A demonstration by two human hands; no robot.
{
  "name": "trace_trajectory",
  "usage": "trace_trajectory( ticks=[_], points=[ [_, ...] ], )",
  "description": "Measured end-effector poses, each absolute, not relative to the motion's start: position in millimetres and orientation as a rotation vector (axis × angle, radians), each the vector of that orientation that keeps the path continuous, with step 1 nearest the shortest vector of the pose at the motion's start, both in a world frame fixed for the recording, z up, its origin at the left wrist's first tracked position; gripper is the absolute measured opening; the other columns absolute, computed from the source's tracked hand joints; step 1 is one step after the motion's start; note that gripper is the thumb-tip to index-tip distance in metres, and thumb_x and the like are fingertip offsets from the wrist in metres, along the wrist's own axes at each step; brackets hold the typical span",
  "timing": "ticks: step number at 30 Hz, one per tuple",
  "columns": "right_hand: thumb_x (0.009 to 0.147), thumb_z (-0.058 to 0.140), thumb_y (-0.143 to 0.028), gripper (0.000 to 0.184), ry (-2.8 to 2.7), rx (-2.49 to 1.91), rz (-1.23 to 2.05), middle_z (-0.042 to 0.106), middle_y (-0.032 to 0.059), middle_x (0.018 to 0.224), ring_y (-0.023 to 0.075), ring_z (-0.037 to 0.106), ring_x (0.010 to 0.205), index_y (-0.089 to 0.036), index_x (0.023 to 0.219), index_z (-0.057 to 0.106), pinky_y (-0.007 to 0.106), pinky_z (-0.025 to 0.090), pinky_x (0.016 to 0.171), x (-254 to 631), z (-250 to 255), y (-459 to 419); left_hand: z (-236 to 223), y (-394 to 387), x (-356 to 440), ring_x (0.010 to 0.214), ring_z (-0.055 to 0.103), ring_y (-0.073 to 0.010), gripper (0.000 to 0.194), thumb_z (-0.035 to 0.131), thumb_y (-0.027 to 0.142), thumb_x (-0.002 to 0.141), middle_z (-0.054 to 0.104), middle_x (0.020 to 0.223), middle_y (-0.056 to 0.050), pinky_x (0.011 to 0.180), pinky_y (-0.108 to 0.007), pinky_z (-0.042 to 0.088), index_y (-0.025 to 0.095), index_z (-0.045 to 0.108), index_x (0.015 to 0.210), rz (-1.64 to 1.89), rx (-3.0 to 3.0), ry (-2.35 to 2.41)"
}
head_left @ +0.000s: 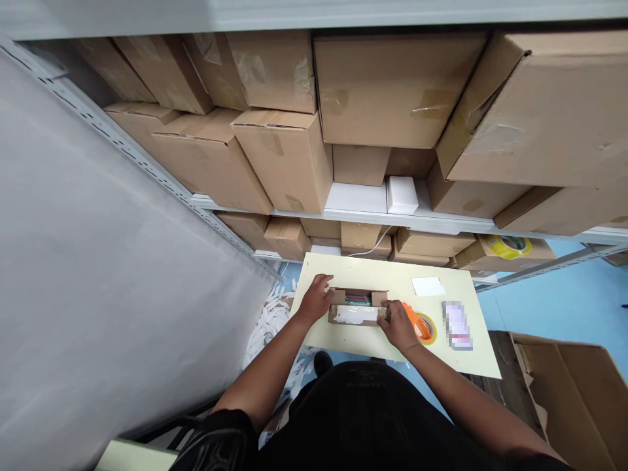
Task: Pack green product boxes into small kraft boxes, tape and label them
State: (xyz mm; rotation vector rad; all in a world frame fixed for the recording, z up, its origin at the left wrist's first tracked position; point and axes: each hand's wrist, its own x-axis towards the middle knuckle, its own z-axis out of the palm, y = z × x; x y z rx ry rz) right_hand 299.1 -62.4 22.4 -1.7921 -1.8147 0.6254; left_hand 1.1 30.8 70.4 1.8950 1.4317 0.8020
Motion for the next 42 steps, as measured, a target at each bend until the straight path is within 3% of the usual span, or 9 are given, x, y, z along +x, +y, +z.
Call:
trace_trajectory(
  ticks=[3,6,14,21,25,30,33,39,42],
  points=[
    [0.085,0.059,-0.028,0.031,-1.752,-1.817,0.613,0.056,0.0114,0.113,0.0280,0.059,0.105,-0.020,0.116,0.057,0.045,0.053,0.095,295,16,-59,76,33,8,0.119,0.061,-0.0239,0.035,0.053,0.025,0.097,0.068,0.127,-0.009,0.106,-0.040,0.051,0.021,0.068,0.128,0.682,2.039,1.337],
    [0.084,0.060,-0.029,0.028,-1.751,-1.829,0.537,0.055,0.0113,0.111,0.0293,0.057,0.104,-0.021,0.111,0.055,0.047,0.052,0.096,291,12,-58,71,19,10,0.116,0.061,-0.0257,0.032,0.054,0.023,0.096,0.072,0.119,-0.009,0.105,-0.042,0.051,0.020,0.072,0.123,0.533,2.163,1.252],
    [0.093,0.054,-0.043,0.023,-1.813,-1.928,0.591,0.064,0.0099,0.102,0.0276,0.063,0.097,-0.022,0.102,0.058,0.042,0.052,0.089,332,-1,-81,37,-14,3,0.127,0.056,-0.0264,0.033,0.055,0.011,0.092,0.069,0.125,-0.010,0.114,-0.049,0.046,0.020,0.074,0.118,0.492,2.384,1.151],
    [0.084,0.062,-0.035,0.034,-1.888,-2.424,0.364,0.068,0.0183,0.116,0.0369,0.059,0.117,-0.022,0.114,0.063,0.047,0.050,0.086,374,-36,-108,24,-21,3,0.136,0.050,-0.0272,0.039,0.048,0.010,0.095,0.065,0.133,-0.011,0.117,-0.053,0.045,0.020,0.070,0.126,0.546,2.339,1.151],
    [0.086,0.059,-0.036,0.030,-1.779,-2.608,0.418,0.070,0.0195,0.107,0.0390,0.062,0.115,-0.019,0.110,0.066,0.050,0.049,0.086,368,-38,-100,28,-22,7,0.138,0.050,-0.0285,0.037,0.050,0.011,0.094,0.065,0.135,-0.012,0.119,-0.054,0.041,0.021,0.071,0.124,0.502,2.293,1.173],
    [0.087,0.055,-0.044,0.030,-1.699,-2.694,0.596,0.072,0.0172,0.095,0.0392,0.067,0.105,-0.019,0.095,0.069,0.052,0.048,0.083,368,-22,-92,40,-18,14,0.130,0.055,-0.0322,0.038,0.053,0.009,0.091,0.068,0.127,-0.014,0.115,-0.056,0.038,0.021,0.073,0.121,0.436,2.315,1.202],
    [0.085,0.053,-0.048,0.035,-1.547,-2.651,0.694,0.072,0.0134,0.084,0.0342,0.070,0.086,-0.019,0.096,0.068,0.045,0.050,0.075,379,-6,-90,43,-15,17,0.124,0.057,-0.0325,0.039,0.055,0.007,0.087,0.069,0.123,-0.014,0.111,-0.054,0.040,0.021,0.074,0.118,0.402,2.329,1.203],
    [0.084,0.051,-0.050,0.030,-1.258,-2.103,0.973,0.067,0.0019,0.071,0.0226,0.063,0.069,-0.022,0.085,0.063,0.030,0.047,0.060,394,52,-74,38,-15,19,0.118,0.057,-0.0309,0.041,0.057,0.005,0.081,0.071,0.120,-0.011,0.104,-0.050,0.044,0.022,0.077,0.113,0.476,2.234,1.265],
    [0.088,0.050,-0.061,0.044,-1.379,-1.943,1.110,0.065,0.0014,0.068,0.0199,0.059,0.065,-0.020,0.081,0.063,0.028,0.044,0.058,373,86,-51,39,-13,21,0.116,0.059,-0.0307,0.042,0.057,0.003,0.076,0.073,0.117,-0.010,0.102,-0.049,0.045,0.022,0.078,0.108,0.505,2.145,1.321]
  ],
)
